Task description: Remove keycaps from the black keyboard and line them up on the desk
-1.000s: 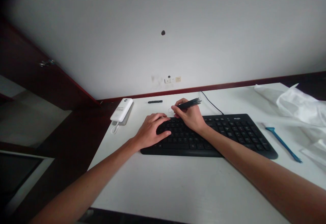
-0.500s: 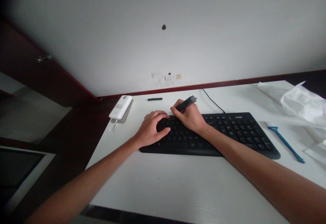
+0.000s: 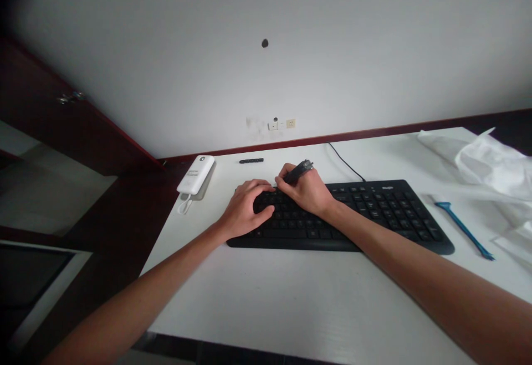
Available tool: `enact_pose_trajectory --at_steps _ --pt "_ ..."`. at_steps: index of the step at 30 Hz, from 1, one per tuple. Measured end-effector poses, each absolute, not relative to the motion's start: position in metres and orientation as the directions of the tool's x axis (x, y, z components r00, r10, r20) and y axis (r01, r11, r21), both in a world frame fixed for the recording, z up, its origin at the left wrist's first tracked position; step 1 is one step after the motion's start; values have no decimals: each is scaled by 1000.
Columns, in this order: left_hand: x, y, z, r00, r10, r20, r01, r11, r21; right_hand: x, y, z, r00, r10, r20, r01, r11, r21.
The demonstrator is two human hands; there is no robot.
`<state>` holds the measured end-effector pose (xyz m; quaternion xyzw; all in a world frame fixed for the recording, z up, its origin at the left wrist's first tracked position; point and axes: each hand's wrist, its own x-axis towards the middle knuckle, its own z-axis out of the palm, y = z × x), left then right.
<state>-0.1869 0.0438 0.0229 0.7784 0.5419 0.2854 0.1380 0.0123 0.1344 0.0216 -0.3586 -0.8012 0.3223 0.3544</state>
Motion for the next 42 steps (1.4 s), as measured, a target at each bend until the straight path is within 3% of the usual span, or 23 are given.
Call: enact_pose_trajectory --at_steps 28,34,42 --pt "-191 76 22 226 938 262 737 -341 584 12 132 25 -470 824 315 371 508 -777" --pt "-193 82 30 287 932 220 783 -361 506 11 133 26 -438 835 335 394 513 -763" --pt "-186 73 27 365 892 267 846 -437 305 11 133 24 -438 836 331 413 514 -751"
